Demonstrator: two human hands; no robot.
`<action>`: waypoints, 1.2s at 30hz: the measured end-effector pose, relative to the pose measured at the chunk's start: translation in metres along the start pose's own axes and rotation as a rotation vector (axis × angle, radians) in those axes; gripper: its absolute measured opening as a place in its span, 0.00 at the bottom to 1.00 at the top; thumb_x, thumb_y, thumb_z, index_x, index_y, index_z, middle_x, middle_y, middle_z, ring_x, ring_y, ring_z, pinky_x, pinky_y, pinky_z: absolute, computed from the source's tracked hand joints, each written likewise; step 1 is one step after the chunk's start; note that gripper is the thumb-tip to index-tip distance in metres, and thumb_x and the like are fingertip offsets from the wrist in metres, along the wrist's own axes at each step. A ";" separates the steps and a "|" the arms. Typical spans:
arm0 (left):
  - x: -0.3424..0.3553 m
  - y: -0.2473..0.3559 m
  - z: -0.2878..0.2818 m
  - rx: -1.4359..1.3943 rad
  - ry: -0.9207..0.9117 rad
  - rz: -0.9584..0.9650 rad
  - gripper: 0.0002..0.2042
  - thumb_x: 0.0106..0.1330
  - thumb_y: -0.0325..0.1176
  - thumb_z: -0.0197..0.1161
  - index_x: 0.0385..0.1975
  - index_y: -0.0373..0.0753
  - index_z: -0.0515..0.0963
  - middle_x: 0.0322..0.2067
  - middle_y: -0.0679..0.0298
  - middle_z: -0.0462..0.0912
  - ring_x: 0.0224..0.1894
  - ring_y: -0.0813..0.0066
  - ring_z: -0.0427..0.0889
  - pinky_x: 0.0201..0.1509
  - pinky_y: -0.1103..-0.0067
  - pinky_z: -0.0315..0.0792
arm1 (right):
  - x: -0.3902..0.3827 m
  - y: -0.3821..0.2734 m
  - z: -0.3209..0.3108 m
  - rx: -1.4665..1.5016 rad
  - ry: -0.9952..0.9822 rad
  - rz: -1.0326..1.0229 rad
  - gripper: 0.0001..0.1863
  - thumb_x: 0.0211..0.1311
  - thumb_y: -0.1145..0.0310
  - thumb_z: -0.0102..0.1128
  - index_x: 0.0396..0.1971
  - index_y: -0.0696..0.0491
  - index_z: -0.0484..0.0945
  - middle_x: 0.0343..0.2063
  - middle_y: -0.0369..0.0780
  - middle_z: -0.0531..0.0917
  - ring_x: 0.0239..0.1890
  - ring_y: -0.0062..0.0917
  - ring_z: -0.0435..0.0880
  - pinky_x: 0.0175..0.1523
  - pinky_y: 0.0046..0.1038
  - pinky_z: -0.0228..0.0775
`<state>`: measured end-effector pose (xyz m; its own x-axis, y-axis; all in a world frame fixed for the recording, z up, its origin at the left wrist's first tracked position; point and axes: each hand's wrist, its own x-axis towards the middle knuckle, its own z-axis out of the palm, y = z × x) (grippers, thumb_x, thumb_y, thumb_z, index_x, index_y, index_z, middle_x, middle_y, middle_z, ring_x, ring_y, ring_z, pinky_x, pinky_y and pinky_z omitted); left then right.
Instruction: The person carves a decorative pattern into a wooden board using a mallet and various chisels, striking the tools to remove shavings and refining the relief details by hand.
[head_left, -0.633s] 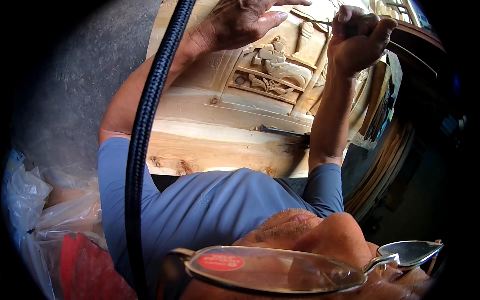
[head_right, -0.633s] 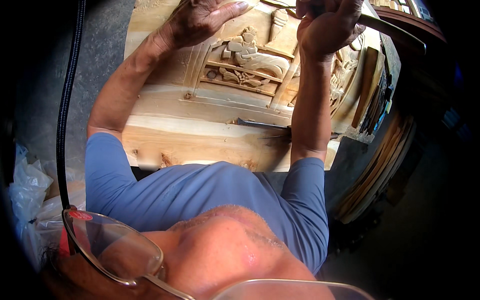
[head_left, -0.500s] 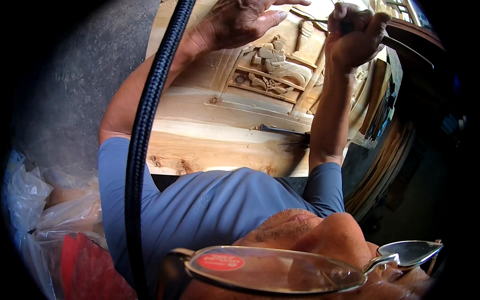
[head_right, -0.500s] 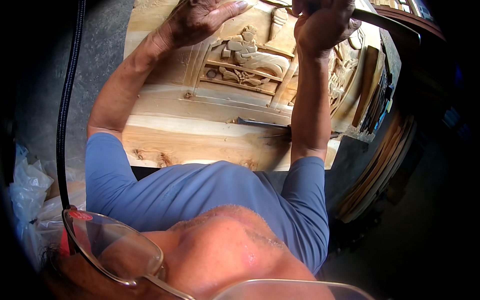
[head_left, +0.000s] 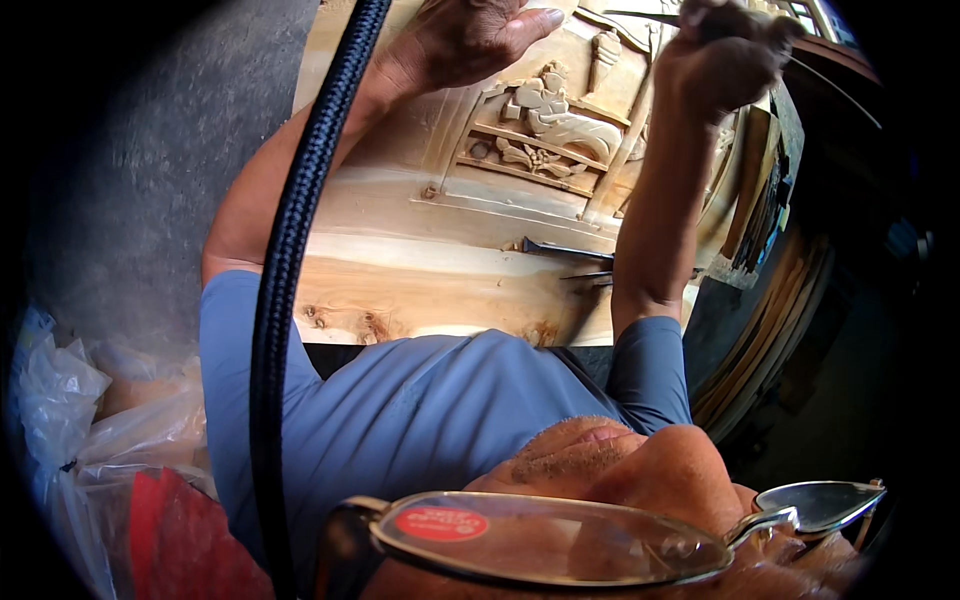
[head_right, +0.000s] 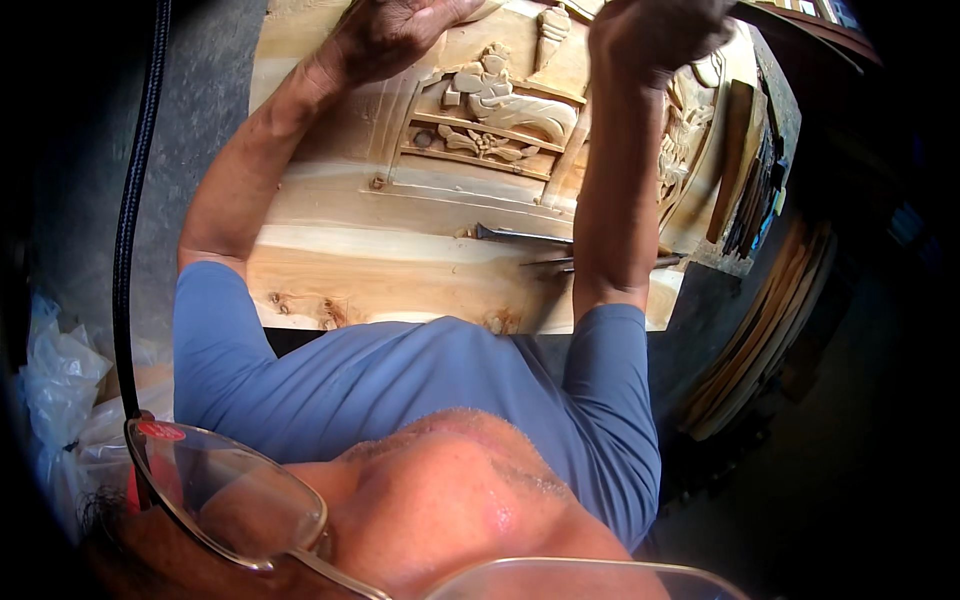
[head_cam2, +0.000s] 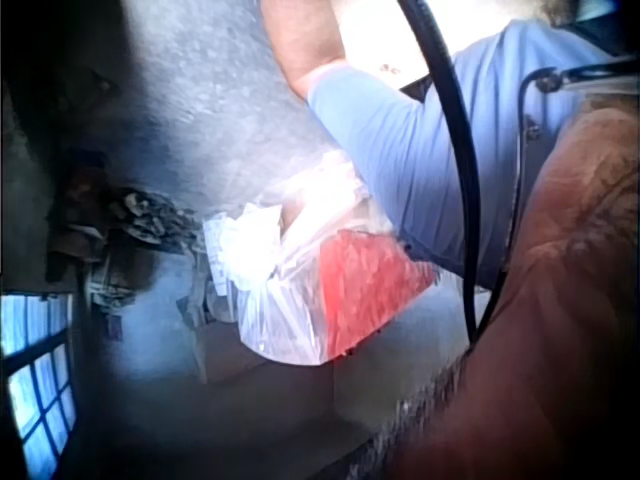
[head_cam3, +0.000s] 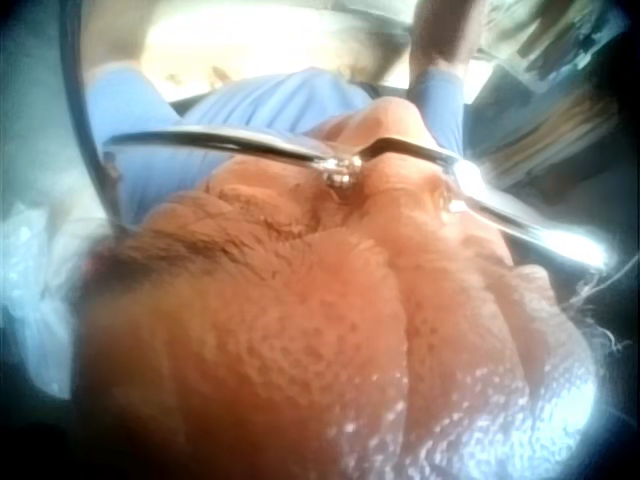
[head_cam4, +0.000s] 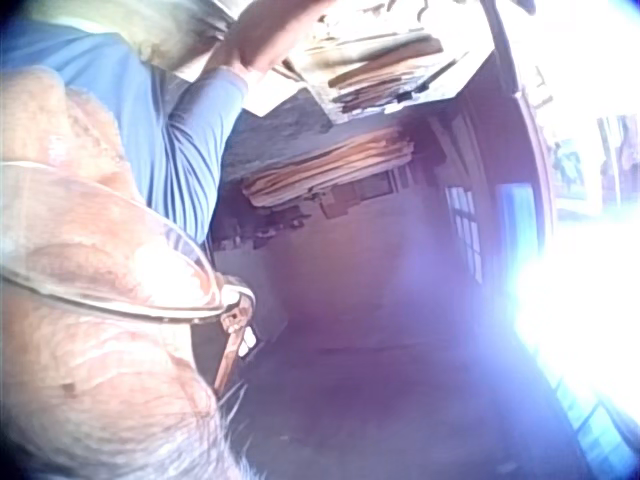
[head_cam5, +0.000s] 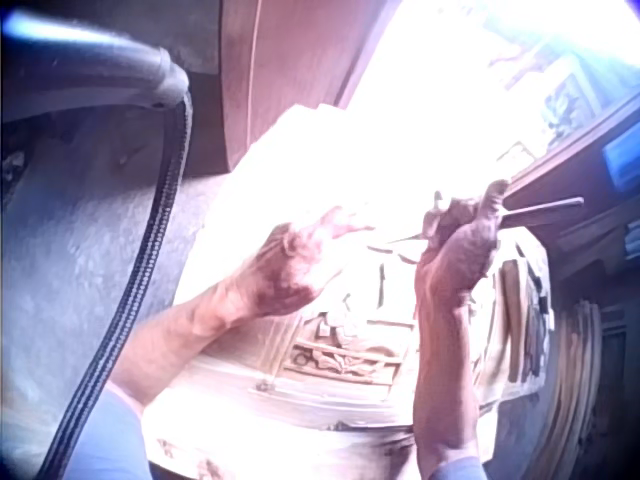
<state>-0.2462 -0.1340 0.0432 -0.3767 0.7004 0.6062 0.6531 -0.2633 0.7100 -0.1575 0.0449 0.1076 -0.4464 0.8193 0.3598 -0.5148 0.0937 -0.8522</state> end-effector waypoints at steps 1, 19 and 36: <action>-0.001 0.002 -0.002 -0.047 0.002 -0.051 0.24 0.69 0.29 0.58 0.65 0.33 0.72 0.61 0.51 0.79 0.62 0.52 0.78 0.69 0.65 0.71 | 0.003 -0.008 0.007 -0.051 -0.011 -0.019 0.25 0.78 0.49 0.56 0.20 0.45 0.65 0.13 0.29 0.64 0.15 0.16 0.66 0.21 0.21 0.59; -0.007 0.002 -0.005 -0.068 -0.027 -0.103 0.29 0.65 0.26 0.57 0.69 0.33 0.66 0.57 0.49 0.82 0.57 0.50 0.82 0.63 0.66 0.76 | 0.003 -0.002 0.009 -0.150 -0.012 0.009 0.24 0.77 0.50 0.56 0.22 0.45 0.63 0.13 0.29 0.63 0.10 0.14 0.58 0.14 0.21 0.46; -0.006 0.002 -0.003 -0.088 -0.062 -0.152 0.28 0.69 0.29 0.57 0.70 0.33 0.65 0.56 0.49 0.83 0.55 0.51 0.85 0.60 0.66 0.79 | 0.011 0.014 -0.012 -0.061 -0.113 0.165 0.27 0.78 0.49 0.55 0.17 0.46 0.66 0.12 0.30 0.66 0.10 0.13 0.60 0.15 0.19 0.50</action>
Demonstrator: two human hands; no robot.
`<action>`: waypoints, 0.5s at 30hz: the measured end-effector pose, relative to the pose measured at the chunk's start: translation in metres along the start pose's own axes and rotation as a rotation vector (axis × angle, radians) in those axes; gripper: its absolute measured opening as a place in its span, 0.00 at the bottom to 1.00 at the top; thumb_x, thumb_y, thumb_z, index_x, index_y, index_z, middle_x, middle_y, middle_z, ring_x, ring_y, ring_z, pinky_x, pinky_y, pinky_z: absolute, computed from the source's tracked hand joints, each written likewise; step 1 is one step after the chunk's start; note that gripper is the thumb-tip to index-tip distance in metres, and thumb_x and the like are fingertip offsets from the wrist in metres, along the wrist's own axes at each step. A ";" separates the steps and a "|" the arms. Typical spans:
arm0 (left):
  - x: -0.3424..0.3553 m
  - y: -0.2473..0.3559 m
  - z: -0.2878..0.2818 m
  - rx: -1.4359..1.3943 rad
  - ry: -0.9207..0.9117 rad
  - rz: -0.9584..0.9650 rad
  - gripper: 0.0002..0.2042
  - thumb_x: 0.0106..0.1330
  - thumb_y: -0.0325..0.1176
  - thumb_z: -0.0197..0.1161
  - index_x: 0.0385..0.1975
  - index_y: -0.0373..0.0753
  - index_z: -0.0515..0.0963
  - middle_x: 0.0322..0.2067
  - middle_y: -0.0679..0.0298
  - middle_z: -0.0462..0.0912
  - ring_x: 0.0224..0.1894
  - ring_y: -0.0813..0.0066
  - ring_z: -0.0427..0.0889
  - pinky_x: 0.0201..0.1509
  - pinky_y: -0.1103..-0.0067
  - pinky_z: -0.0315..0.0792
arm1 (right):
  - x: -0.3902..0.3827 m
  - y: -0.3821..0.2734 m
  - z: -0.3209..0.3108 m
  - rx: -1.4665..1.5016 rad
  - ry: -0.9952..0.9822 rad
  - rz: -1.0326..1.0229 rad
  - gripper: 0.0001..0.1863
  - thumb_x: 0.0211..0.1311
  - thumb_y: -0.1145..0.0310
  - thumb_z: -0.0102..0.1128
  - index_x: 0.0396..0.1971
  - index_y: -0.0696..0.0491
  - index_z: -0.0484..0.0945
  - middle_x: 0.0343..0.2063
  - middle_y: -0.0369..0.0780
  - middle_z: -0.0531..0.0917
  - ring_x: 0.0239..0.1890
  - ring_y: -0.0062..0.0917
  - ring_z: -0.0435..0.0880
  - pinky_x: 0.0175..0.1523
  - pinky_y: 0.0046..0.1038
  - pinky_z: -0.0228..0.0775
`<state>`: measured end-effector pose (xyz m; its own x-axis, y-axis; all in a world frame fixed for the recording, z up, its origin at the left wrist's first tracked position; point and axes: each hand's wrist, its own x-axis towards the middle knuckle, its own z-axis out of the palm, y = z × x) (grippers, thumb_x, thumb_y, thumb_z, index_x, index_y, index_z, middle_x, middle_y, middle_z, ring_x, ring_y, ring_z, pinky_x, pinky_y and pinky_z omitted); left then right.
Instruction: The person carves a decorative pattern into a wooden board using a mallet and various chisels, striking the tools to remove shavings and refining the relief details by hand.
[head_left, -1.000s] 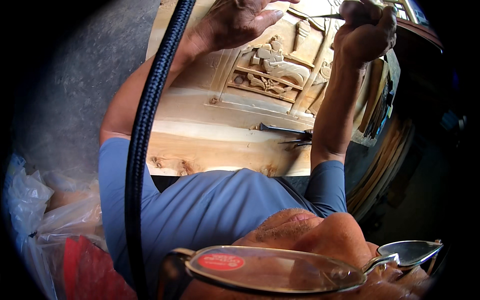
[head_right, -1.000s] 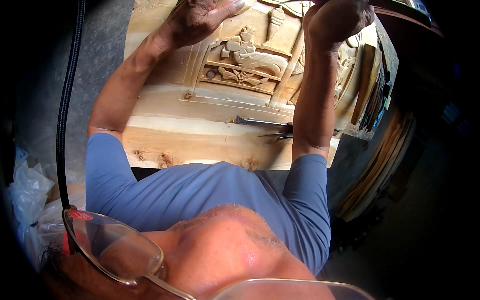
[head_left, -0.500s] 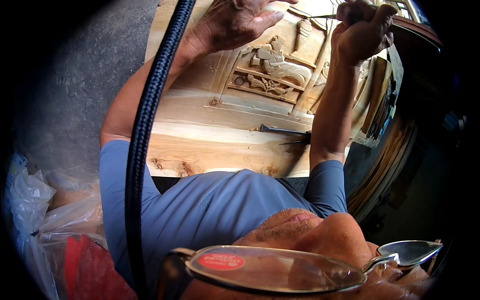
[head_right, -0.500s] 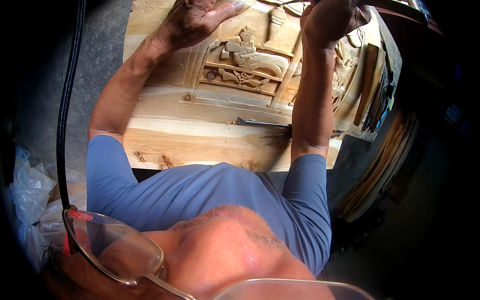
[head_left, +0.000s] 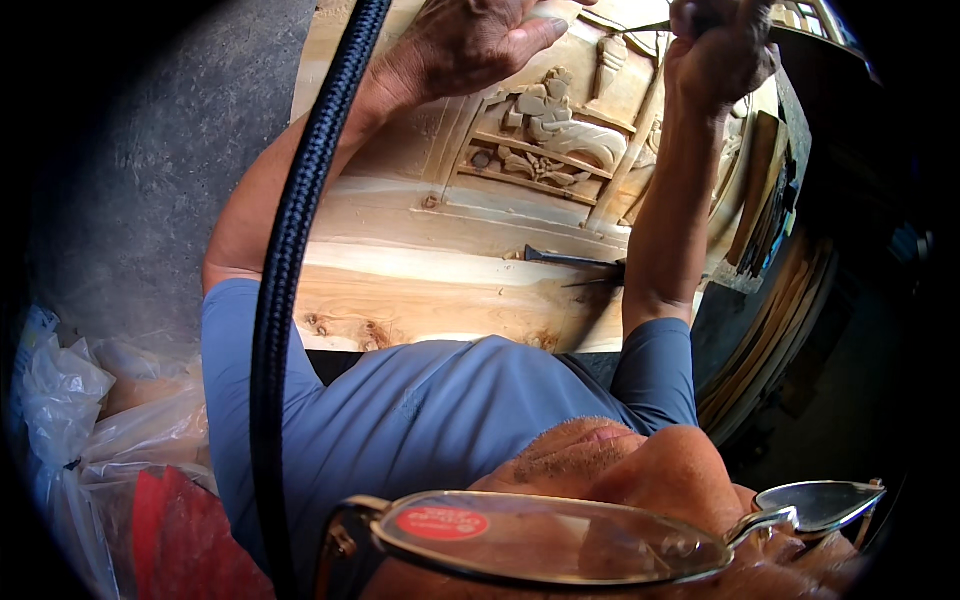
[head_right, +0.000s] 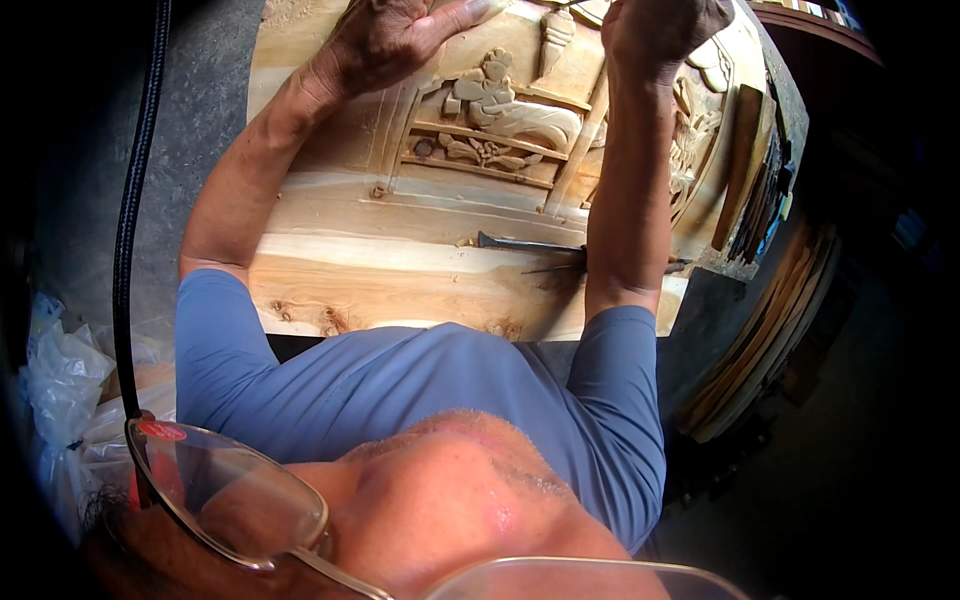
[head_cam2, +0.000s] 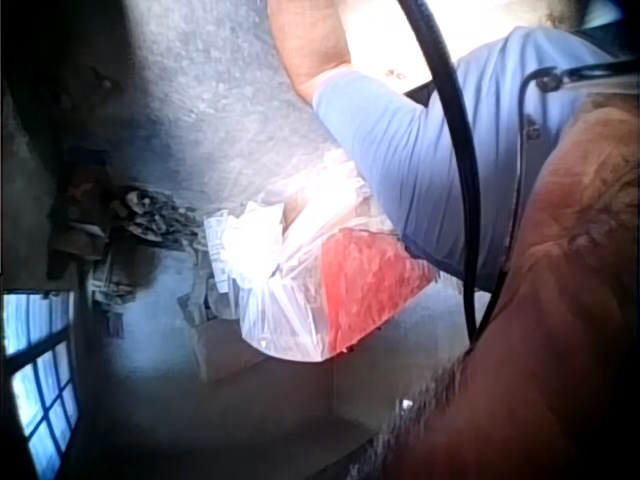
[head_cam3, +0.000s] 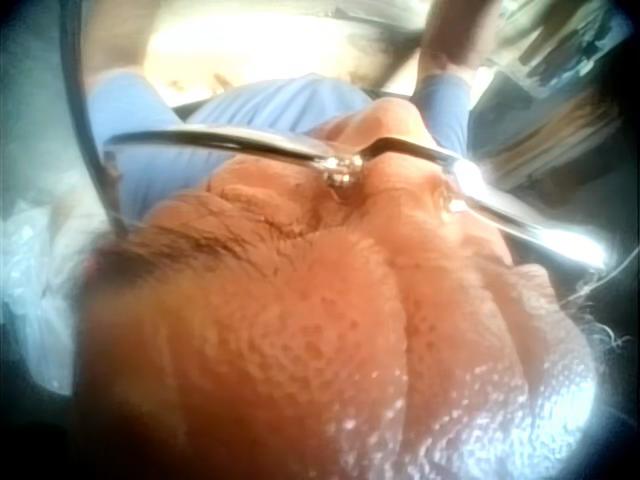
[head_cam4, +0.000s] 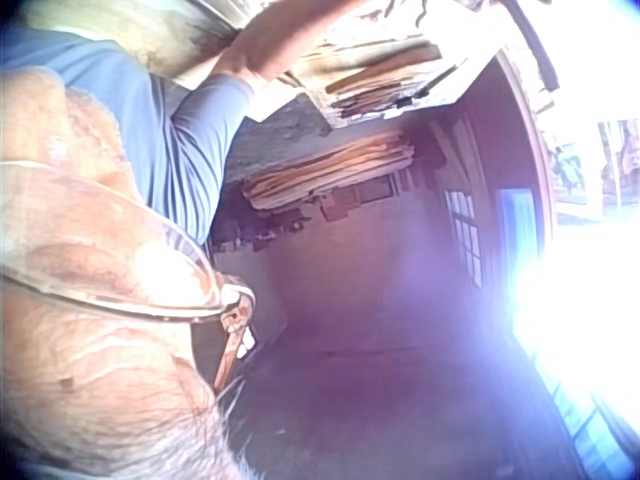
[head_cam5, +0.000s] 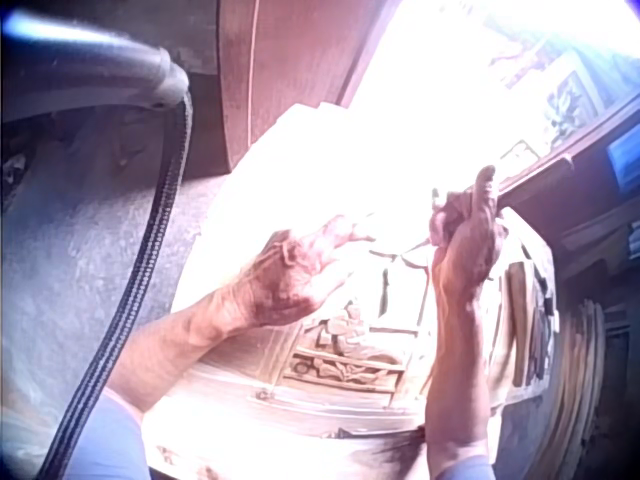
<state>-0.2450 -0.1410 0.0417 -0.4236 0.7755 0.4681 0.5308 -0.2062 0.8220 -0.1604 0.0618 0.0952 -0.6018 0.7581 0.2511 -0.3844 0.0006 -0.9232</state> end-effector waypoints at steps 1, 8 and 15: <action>0.001 0.000 -0.001 0.000 -0.001 -0.002 0.28 0.69 0.29 0.57 0.70 0.33 0.65 0.56 0.49 0.83 0.55 0.51 0.85 0.60 0.67 0.79 | -0.009 -0.009 0.017 -0.178 0.066 -0.099 0.28 0.77 0.48 0.56 0.17 0.46 0.66 0.12 0.30 0.65 0.10 0.13 0.59 0.15 0.19 0.49; 0.001 0.005 -0.005 0.032 -0.005 -0.010 0.29 0.69 0.29 0.56 0.71 0.34 0.64 0.57 0.50 0.83 0.56 0.53 0.85 0.61 0.66 0.78 | -0.015 -0.008 0.020 -0.070 0.059 -0.031 0.26 0.77 0.49 0.58 0.17 0.44 0.67 0.12 0.29 0.64 0.11 0.13 0.59 0.15 0.17 0.51; 0.000 0.004 -0.004 0.041 -0.002 0.005 0.28 0.67 0.28 0.56 0.69 0.31 0.65 0.53 0.47 0.84 0.47 0.52 0.87 0.53 0.66 0.82 | -0.006 -0.032 0.014 0.082 -0.155 -0.060 0.26 0.78 0.48 0.51 0.19 0.47 0.63 0.16 0.32 0.67 0.15 0.23 0.67 0.17 0.24 0.57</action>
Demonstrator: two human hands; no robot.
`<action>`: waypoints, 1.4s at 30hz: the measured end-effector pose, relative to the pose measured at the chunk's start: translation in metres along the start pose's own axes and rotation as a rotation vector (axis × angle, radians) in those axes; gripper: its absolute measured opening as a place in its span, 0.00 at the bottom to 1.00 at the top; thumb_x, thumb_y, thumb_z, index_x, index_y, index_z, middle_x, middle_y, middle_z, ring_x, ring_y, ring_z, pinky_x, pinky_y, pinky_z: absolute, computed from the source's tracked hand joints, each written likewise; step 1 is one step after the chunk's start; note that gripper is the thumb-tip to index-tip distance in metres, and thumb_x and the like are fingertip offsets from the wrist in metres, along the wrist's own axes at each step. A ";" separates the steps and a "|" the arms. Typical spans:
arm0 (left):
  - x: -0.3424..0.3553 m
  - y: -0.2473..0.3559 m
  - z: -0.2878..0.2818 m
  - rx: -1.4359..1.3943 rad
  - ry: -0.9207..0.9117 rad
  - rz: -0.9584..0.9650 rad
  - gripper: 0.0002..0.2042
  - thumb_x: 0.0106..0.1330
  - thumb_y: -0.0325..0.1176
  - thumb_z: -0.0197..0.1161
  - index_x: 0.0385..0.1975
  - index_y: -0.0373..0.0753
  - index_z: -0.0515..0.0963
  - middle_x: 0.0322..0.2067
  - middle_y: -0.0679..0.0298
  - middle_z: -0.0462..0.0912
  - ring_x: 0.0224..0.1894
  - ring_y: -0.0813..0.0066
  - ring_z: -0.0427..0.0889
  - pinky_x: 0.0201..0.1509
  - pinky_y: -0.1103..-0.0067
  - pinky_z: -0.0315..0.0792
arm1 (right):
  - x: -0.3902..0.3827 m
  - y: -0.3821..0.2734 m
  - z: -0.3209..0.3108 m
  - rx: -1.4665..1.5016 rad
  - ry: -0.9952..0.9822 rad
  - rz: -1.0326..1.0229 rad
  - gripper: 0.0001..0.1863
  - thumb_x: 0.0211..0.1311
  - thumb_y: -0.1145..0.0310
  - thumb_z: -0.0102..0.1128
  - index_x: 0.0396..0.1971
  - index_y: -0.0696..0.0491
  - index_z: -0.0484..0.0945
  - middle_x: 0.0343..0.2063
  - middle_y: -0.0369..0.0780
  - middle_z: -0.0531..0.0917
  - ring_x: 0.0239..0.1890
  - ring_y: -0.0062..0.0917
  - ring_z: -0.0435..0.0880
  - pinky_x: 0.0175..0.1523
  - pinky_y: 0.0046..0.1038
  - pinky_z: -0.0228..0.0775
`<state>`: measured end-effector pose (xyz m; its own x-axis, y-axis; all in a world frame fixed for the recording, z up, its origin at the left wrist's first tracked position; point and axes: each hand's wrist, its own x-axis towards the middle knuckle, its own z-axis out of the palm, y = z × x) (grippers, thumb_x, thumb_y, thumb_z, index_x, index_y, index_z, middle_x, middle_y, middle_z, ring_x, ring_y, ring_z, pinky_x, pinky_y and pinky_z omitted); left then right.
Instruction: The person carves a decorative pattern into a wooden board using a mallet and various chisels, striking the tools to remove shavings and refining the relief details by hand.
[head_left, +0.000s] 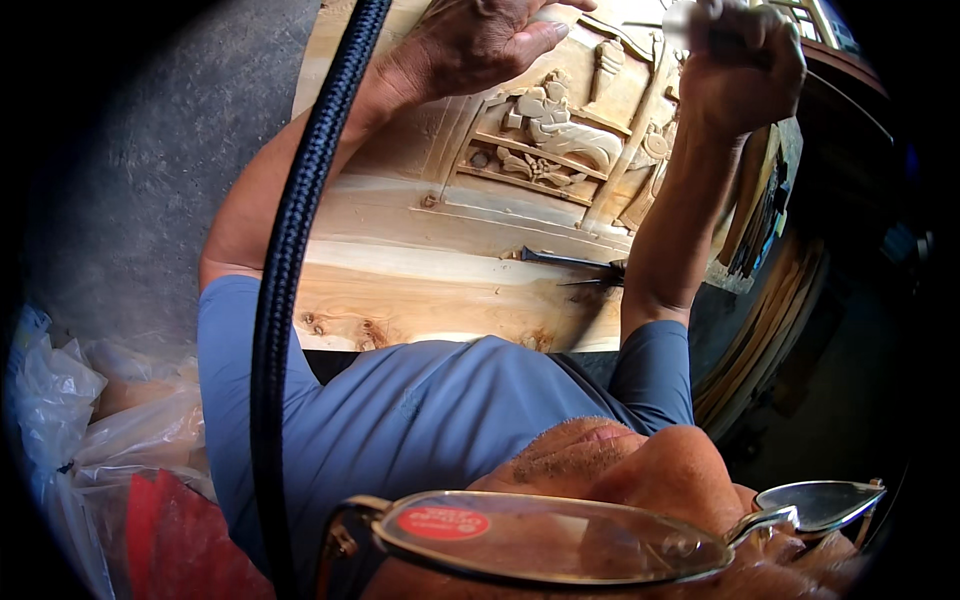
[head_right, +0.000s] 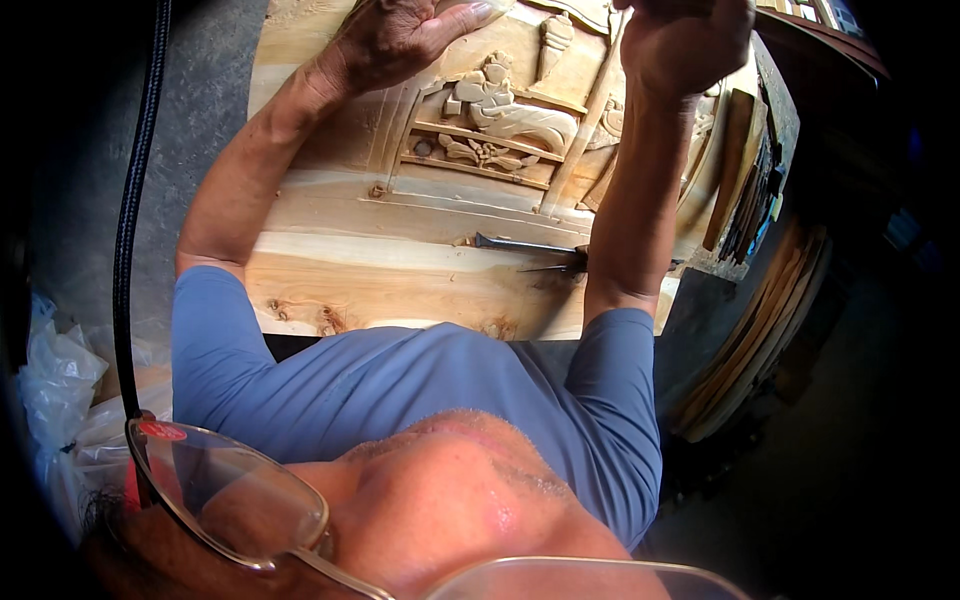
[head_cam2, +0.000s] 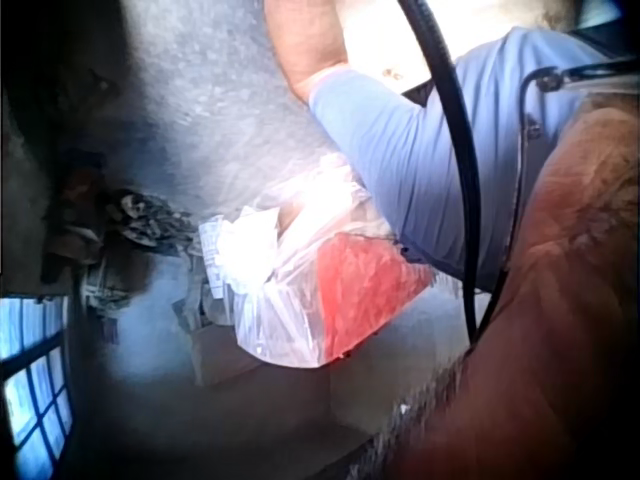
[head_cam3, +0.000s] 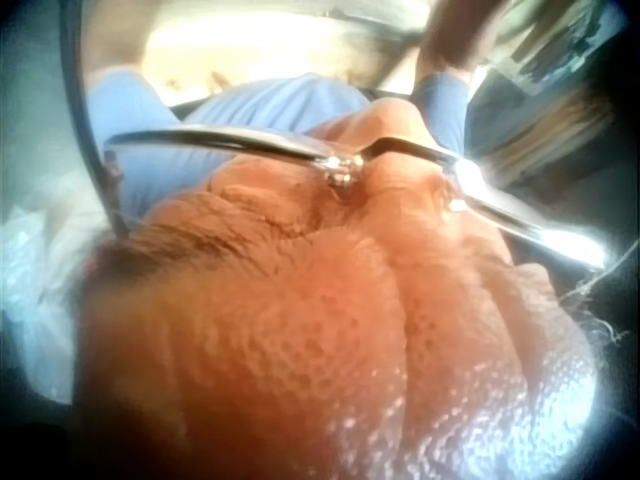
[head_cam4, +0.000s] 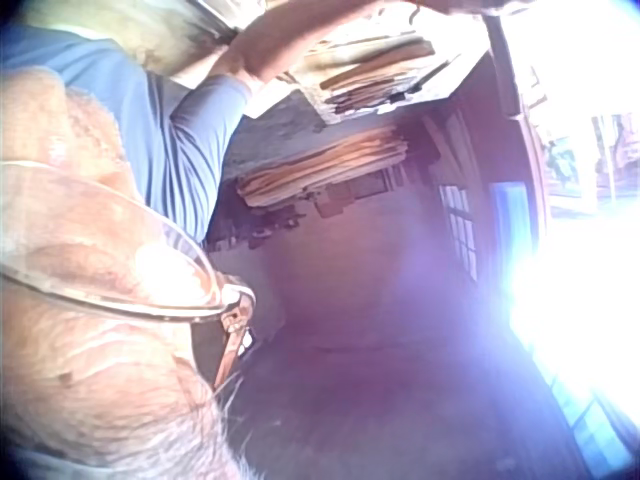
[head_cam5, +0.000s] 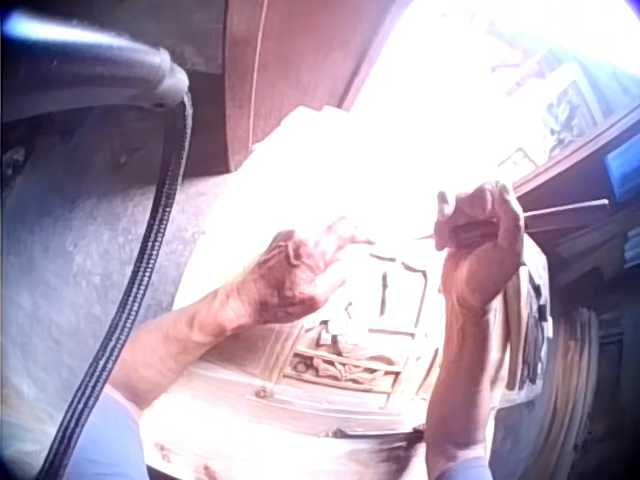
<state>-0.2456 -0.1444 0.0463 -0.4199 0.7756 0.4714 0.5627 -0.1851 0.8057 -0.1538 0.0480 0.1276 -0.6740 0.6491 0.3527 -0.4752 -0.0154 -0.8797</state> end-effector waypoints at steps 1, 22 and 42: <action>0.000 -0.003 0.001 0.013 0.019 0.031 0.28 0.67 0.28 0.56 0.69 0.30 0.65 0.52 0.47 0.85 0.46 0.52 0.88 0.52 0.66 0.82 | 0.005 -0.005 -0.009 0.116 -0.062 0.107 0.29 0.77 0.46 0.51 0.17 0.47 0.62 0.15 0.32 0.66 0.14 0.23 0.65 0.16 0.24 0.56; -0.001 -0.001 -0.001 -0.064 -0.036 -0.037 0.29 0.69 0.28 0.56 0.71 0.30 0.63 0.57 0.46 0.82 0.52 0.55 0.88 0.58 0.69 0.81 | -0.004 0.002 -0.011 -0.159 -0.131 0.097 0.37 0.79 0.37 0.38 0.10 0.46 0.59 0.09 0.42 0.70 0.08 0.22 0.61 0.13 0.20 0.44; 0.003 -0.007 0.006 -0.045 -0.011 -0.062 0.28 0.67 0.26 0.58 0.69 0.32 0.65 0.53 0.48 0.84 0.55 0.60 0.86 0.58 0.69 0.80 | -0.007 0.031 0.013 -0.437 -0.185 0.104 0.28 0.79 0.50 0.52 0.15 0.47 0.68 0.11 0.36 0.70 0.11 0.18 0.64 0.14 0.22 0.49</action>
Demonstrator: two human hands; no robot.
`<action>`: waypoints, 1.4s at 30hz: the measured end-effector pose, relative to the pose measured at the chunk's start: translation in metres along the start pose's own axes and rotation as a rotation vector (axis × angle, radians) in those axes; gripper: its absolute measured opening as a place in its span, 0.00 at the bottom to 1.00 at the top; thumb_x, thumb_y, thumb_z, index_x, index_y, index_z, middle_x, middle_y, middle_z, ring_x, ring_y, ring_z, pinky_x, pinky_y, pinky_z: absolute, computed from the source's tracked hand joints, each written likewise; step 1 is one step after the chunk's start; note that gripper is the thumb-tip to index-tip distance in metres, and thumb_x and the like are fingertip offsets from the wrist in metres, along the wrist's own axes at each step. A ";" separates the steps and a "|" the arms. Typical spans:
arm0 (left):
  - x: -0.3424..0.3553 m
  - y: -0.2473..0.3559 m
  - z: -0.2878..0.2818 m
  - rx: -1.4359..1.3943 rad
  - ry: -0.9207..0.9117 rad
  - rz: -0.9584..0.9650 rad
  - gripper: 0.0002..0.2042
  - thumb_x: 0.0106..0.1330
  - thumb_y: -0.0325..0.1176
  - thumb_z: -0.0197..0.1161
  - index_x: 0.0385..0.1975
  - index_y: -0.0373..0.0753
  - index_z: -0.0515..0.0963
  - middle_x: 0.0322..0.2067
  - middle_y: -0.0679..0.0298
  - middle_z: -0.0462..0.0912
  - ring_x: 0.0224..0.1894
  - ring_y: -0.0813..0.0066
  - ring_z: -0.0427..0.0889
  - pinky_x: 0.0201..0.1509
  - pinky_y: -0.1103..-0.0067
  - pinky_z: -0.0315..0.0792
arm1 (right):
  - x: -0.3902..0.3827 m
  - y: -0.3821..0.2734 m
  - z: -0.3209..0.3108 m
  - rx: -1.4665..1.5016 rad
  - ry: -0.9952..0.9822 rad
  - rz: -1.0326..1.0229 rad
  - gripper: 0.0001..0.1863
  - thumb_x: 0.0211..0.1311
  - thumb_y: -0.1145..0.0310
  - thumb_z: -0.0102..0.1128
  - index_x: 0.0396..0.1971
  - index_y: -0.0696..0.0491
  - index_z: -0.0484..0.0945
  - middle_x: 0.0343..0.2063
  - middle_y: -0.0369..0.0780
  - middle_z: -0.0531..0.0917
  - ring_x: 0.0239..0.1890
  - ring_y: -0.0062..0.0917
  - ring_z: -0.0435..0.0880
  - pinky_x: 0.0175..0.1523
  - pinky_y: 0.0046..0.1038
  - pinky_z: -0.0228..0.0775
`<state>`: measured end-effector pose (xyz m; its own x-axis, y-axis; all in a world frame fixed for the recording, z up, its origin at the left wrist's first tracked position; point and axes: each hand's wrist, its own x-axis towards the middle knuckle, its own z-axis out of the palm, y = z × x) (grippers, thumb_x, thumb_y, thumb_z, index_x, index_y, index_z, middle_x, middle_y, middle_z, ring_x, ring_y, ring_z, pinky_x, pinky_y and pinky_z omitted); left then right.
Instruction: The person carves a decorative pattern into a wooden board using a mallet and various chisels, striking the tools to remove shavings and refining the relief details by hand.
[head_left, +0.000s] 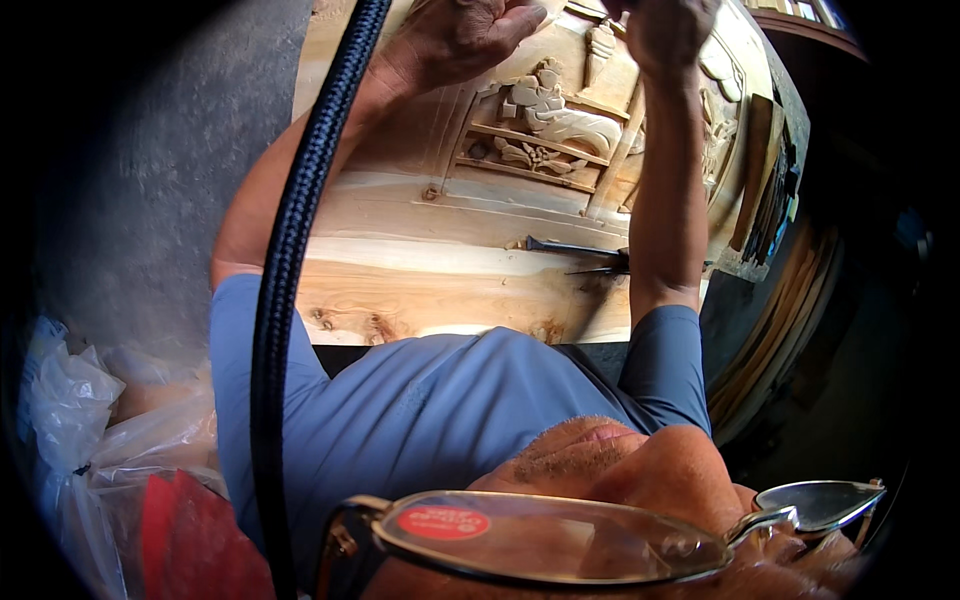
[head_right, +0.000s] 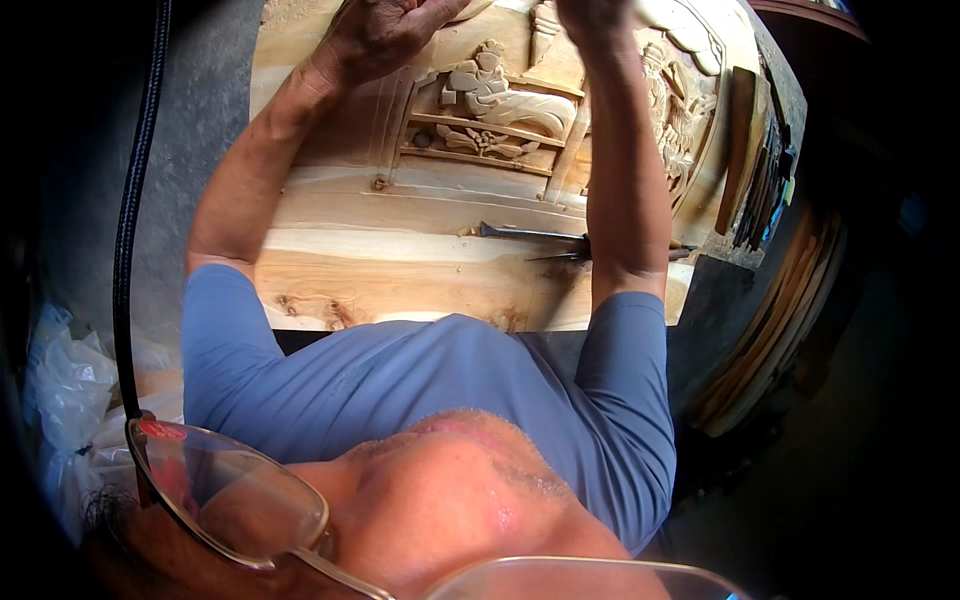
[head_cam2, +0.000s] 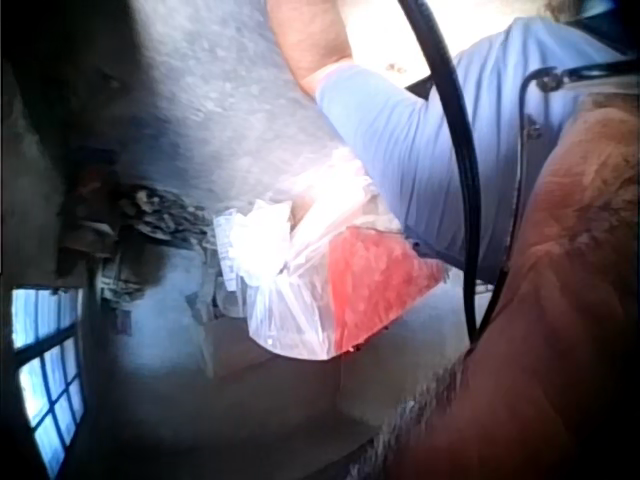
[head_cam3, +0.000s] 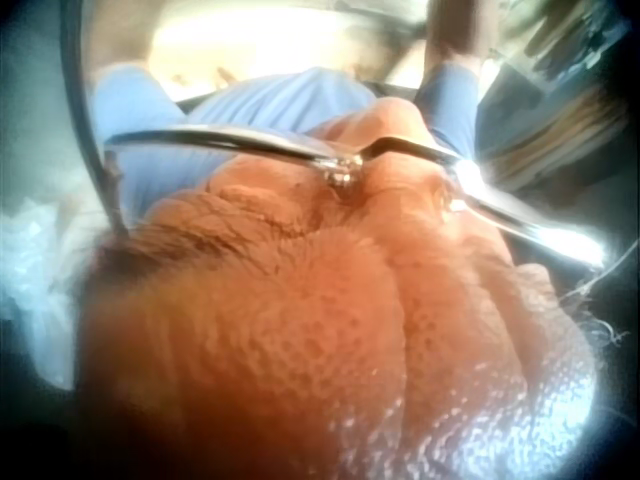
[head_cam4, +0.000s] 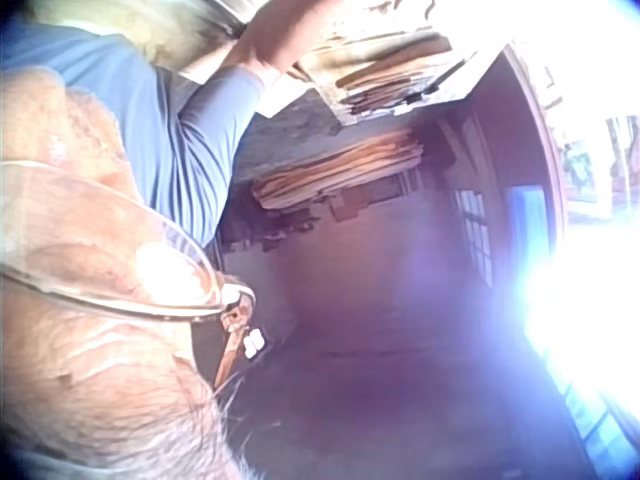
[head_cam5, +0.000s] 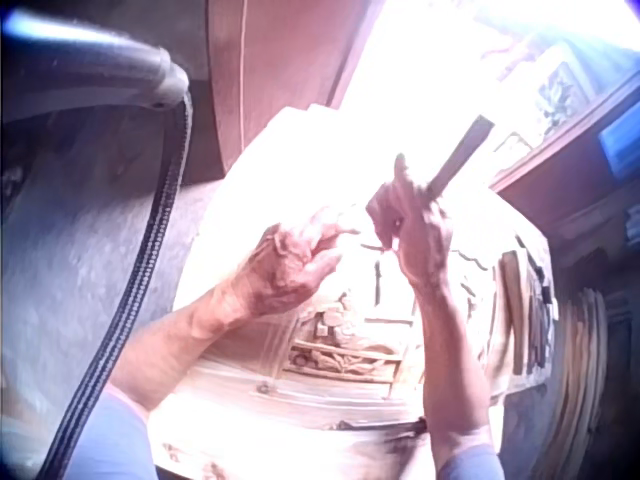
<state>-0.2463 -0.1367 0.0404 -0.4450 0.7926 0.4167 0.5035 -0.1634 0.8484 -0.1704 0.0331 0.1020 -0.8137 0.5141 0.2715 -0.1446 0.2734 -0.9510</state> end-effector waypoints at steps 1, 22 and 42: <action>0.000 0.004 0.000 -0.032 -0.018 -0.086 0.28 0.67 0.26 0.58 0.69 0.32 0.65 0.53 0.48 0.84 0.55 0.60 0.86 0.59 0.70 0.79 | -0.004 -0.005 0.007 -0.081 0.030 0.036 0.29 0.80 0.50 0.50 0.15 0.46 0.65 0.11 0.36 0.70 0.11 0.19 0.66 0.14 0.22 0.54; -0.002 0.012 -0.004 -0.053 0.088 0.003 0.31 0.66 0.29 0.63 0.70 0.34 0.65 0.51 0.52 0.87 0.47 0.61 0.88 0.54 0.71 0.80 | -0.015 -0.032 -0.043 0.352 -0.026 -0.127 0.32 0.83 0.43 0.36 0.16 0.47 0.60 0.10 0.37 0.67 0.11 0.22 0.68 0.11 0.19 0.52; 0.007 -0.007 0.019 0.142 -0.133 0.324 0.29 0.62 0.24 0.54 0.68 0.35 0.69 0.60 0.45 0.78 0.58 0.45 0.79 0.63 0.61 0.75 | -0.026 -0.040 -0.045 0.147 -0.407 -0.029 0.39 0.78 0.32 0.21 0.15 0.47 0.60 0.10 0.39 0.67 0.12 0.19 0.57 0.16 0.22 0.45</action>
<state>-0.2389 -0.1191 0.0315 -0.1511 0.7840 0.6020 0.7043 -0.3420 0.6221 -0.1181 0.0460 0.1395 -0.9596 0.1371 0.2457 -0.2252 0.1493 -0.9628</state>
